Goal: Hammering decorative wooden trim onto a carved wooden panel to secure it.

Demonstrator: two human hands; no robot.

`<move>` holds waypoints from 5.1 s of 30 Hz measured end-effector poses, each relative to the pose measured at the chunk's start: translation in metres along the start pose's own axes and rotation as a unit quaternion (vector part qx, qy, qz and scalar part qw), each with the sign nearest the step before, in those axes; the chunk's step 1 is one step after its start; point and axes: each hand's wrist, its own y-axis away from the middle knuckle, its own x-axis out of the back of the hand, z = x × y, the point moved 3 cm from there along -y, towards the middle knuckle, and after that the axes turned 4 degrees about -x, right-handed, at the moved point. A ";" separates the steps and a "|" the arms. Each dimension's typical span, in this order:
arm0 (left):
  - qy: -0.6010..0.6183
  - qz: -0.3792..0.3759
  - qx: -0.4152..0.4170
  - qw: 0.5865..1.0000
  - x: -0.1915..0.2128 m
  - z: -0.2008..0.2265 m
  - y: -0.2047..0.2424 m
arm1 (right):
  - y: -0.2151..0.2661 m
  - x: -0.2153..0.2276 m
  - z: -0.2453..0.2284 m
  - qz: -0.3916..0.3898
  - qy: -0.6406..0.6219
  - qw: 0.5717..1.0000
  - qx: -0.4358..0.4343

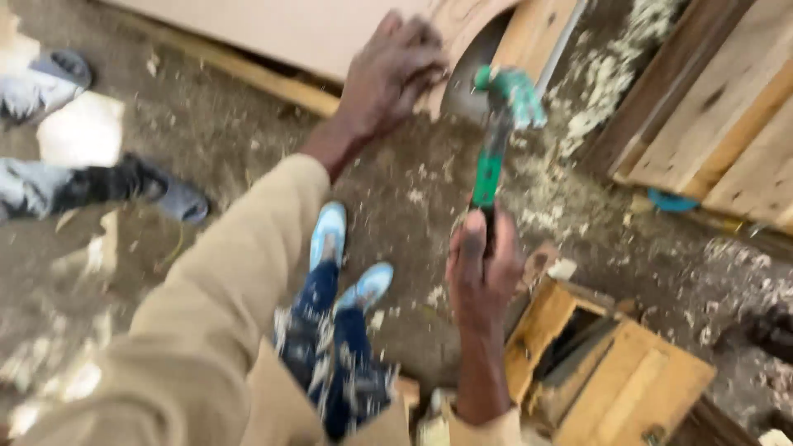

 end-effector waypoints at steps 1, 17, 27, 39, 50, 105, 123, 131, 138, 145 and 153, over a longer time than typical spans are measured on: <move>-0.003 0.007 -0.015 1.000 -0.005 0.005 0.003 | 0.002 0.007 0.001 0.008 -0.003 1.000 0.014; -0.034 0.010 0.066 0.997 -0.020 -0.011 0.022 | 0.007 -0.002 0.017 -0.065 0.033 0.995 0.061; -0.036 0.008 0.052 0.998 -0.017 -0.006 0.022 | 0.003 0.001 0.011 -0.040 0.052 0.993 0.097; -0.036 0.023 0.028 0.999 -0.015 -0.007 0.024 | 0.007 -0.007 0.025 -0.044 0.019 0.984 0.174; -0.027 0.031 0.027 0.999 -0.012 -0.005 0.021 | 0.006 -0.011 0.025 -0.067 0.025 0.993 0.097; 0.035 -0.006 0.030 0.999 -0.007 -0.003 0.021 | 0.011 -0.001 0.023 0.033 0.054 0.948 0.311; 0.012 -0.038 0.023 0.999 -0.012 -0.013 0.023 | 0.011 -0.004 0.024 -0.009 0.037 0.967 0.252; 0.037 -0.041 0.078 0.995 -0.011 -0.008 0.022 | 0.001 -0.009 0.035 -0.047 0.125 0.976 0.172; 0.071 -0.039 0.095 0.992 -0.005 0.000 0.019 | 0.010 -0.023 0.016 -0.112 0.080 0.990 -0.022; 0.140 -0.027 0.129 0.981 -0.009 -0.032 0.035 | 0.019 0.008 -0.002 -0.029 0.100 0.980 0.170; -0.352 0.049 0.155 0.922 -0.009 -0.046 0.024 | 0.027 0.005 0.049 0.115 -0.071 0.975 0.178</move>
